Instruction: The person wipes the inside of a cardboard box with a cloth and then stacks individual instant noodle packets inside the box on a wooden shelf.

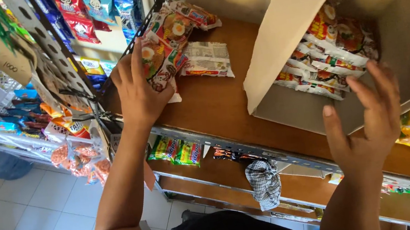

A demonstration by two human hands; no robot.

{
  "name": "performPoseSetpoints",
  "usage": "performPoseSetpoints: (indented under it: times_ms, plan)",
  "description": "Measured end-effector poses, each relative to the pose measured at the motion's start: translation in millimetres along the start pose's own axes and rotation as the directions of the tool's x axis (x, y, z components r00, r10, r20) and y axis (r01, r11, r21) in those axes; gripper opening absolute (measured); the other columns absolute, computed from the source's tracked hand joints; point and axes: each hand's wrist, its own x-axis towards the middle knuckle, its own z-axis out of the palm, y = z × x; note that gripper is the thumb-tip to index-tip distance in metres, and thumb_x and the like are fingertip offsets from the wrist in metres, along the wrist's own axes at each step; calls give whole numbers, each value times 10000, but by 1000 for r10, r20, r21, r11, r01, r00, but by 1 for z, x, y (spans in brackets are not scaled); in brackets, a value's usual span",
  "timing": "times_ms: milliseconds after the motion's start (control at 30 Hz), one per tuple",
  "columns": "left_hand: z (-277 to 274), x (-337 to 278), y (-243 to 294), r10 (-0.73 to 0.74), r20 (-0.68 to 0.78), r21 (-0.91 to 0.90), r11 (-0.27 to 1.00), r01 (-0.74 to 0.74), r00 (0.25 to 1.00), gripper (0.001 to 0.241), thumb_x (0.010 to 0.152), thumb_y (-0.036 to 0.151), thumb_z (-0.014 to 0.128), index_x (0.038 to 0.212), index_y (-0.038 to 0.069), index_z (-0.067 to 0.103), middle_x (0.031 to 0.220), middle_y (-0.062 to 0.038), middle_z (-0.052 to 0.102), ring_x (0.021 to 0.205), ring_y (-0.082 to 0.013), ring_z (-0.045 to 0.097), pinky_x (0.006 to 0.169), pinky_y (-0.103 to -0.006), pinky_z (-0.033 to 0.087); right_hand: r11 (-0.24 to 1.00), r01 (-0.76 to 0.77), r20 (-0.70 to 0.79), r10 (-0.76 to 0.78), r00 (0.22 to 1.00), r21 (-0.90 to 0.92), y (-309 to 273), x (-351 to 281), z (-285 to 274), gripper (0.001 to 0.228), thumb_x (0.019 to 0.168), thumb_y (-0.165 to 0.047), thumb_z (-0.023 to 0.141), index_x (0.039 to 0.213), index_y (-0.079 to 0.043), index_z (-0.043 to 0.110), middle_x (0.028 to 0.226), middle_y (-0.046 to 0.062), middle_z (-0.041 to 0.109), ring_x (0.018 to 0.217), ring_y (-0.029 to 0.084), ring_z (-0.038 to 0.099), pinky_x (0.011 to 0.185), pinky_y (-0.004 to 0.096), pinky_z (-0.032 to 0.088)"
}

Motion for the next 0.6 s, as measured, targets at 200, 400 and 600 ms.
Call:
performPoseSetpoints:
  times_ms: [200,400,600]
  plan:
    - [-47,-5,34,56,-6,-272,961,-56,998,1167,639,181,920,1628,106,306,1378,-161,528,1283,-349,510,1136,-472,422,999,43,-14,-43,999,-8,0,-10,-11,471,945,-66,788,1370,-30,588,1541,190,504,1482,398,466,1264,488,349]
    - [-70,-29,95,265,414,-865,412,286,871,1206,574,13,755,1668,70,249,1401,-110,518,1348,-254,531,1208,-385,412,951,268,139,-290,947,155,-21,0,-13,662,811,-281,866,1349,-99,526,1484,156,462,1424,471,372,1237,573,308]
    - [-26,-34,134,526,552,-774,33,633,647,1154,677,50,797,1677,56,222,1409,-167,525,1375,-287,511,1237,-411,357,935,185,418,-304,856,302,-31,-13,-37,501,861,-209,772,1343,-144,653,1423,79,646,1388,352,595,1185,543,428]
